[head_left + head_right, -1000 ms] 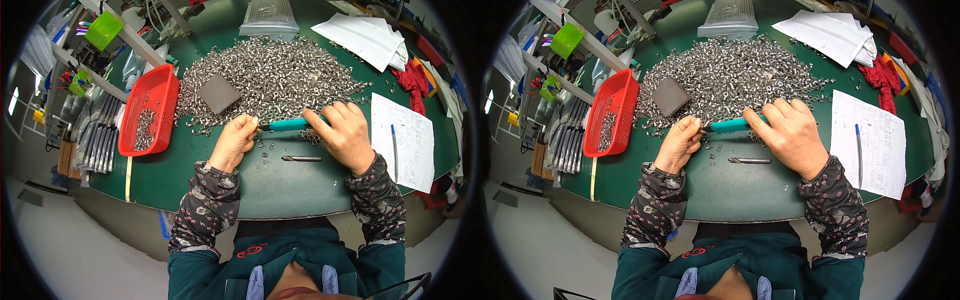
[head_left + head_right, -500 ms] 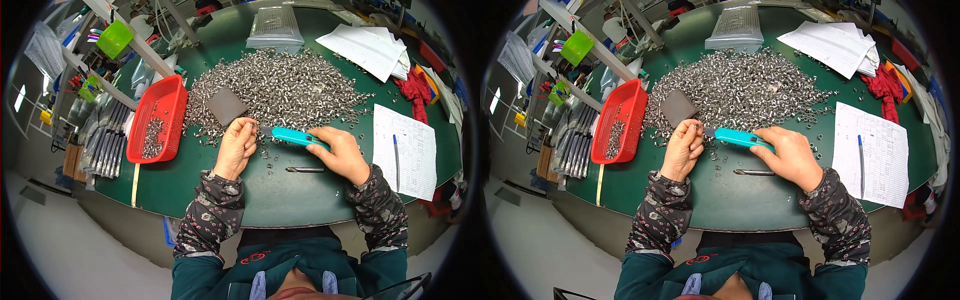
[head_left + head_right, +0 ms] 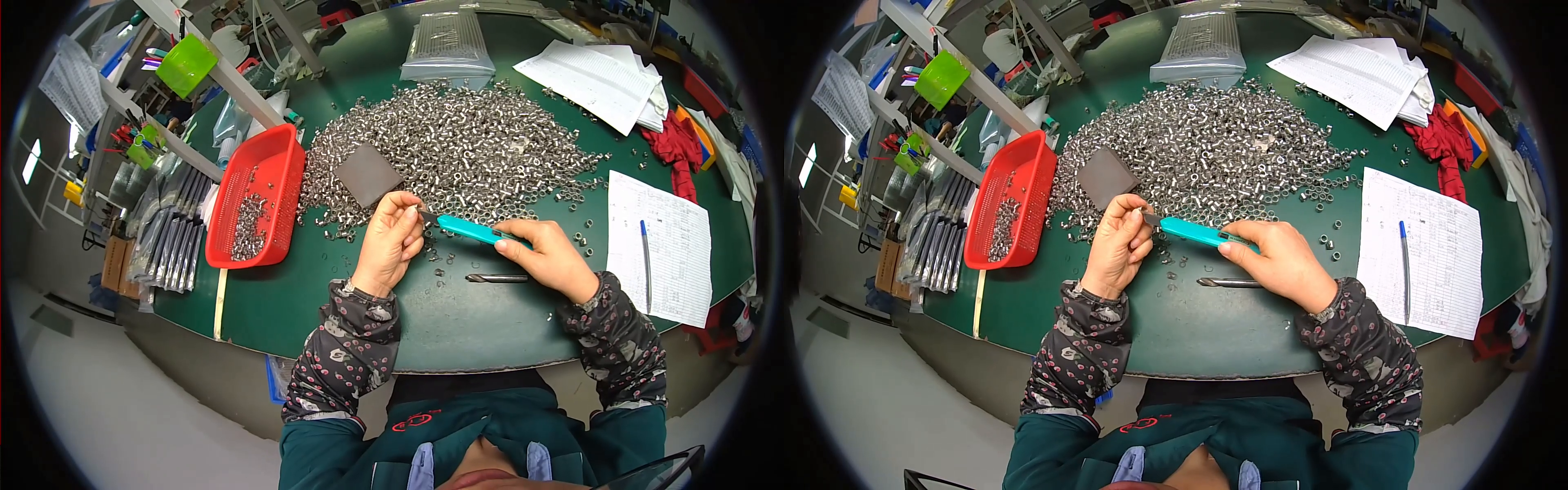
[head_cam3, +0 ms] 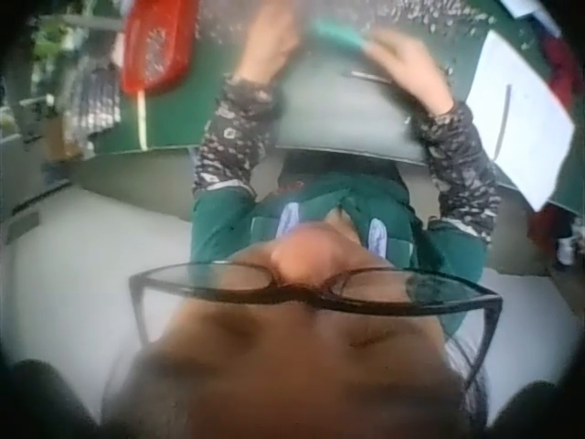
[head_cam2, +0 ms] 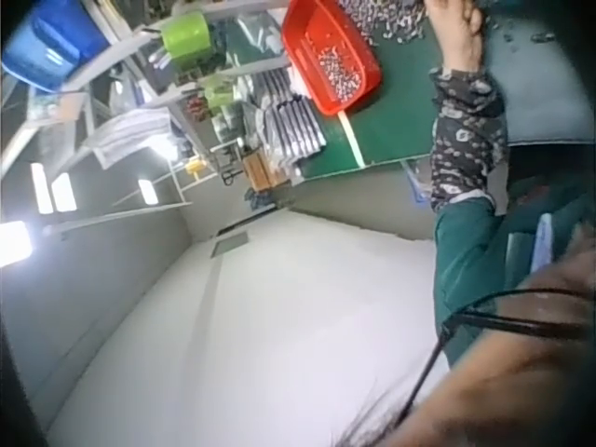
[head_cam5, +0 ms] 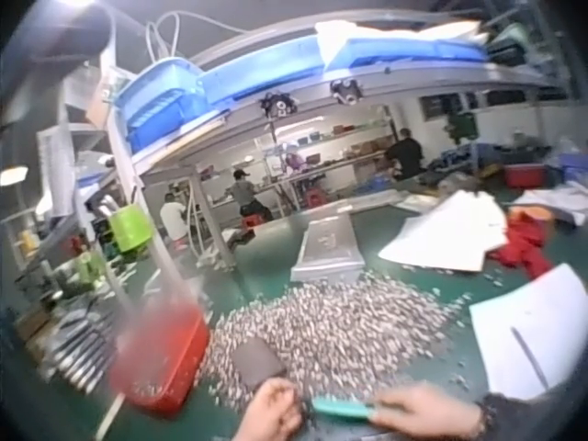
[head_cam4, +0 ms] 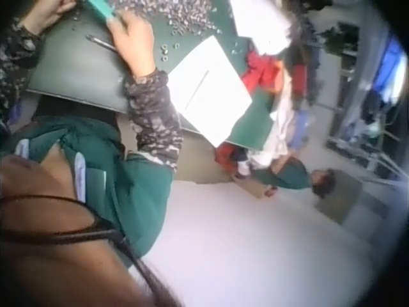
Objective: Inspecting and trimming small metal components at a workbench followed by recording data on a log sheet.
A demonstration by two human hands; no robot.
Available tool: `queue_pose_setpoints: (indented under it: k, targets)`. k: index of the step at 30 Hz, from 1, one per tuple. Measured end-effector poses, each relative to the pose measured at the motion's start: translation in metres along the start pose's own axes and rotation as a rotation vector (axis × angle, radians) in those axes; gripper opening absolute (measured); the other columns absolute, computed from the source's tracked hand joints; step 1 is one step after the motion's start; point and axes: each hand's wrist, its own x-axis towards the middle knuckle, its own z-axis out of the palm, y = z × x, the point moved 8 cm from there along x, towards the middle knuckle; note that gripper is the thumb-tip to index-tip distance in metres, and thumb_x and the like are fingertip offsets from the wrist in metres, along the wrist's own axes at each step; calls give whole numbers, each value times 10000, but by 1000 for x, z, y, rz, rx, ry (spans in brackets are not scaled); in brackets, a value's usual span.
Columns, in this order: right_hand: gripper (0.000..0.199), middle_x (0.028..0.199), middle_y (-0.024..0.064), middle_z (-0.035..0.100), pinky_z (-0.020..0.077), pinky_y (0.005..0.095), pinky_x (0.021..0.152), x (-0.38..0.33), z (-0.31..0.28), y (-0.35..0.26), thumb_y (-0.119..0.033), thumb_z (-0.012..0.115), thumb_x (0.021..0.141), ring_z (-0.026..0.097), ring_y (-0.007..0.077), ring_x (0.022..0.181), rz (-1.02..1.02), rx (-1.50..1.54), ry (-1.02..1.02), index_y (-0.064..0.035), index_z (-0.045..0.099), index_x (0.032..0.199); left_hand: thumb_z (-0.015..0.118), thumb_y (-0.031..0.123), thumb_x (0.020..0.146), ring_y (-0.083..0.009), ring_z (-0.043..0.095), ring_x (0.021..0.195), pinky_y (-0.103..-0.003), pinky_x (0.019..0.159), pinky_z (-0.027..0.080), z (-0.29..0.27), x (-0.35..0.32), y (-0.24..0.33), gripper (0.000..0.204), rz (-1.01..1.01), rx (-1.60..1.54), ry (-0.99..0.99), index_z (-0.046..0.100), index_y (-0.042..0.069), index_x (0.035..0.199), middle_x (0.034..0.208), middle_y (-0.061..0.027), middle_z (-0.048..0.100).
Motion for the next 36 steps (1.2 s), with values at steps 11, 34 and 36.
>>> queue_pose_setpoints:
  k: [11,34,36]
  targets:
    - [250,807,149,605,445,304,665,0,2,-1,-171,557,791,583,220,718,-8,-42,5,5,584,967,489,79,865,-14,319,467,-139,376,261,-4,-3,0,81,19,-9,90,494,44,938,756,-21,514]
    - [252,672,81,491,411,363,522,-8,-13,-29,-203,612,737,531,260,624,-291,-519,263,-84,575,957,508,90,854,-9,328,472,-133,362,257,-11,-3,-5,128,-96,0,99,525,10,953,718,-20,514]
    - [255,670,78,487,410,361,519,-7,-13,-30,-196,616,730,528,255,622,-298,-537,267,-85,571,955,507,88,855,-10,330,473,-133,362,255,-12,-4,-6,126,-101,-4,98,526,11,953,717,-21,516]
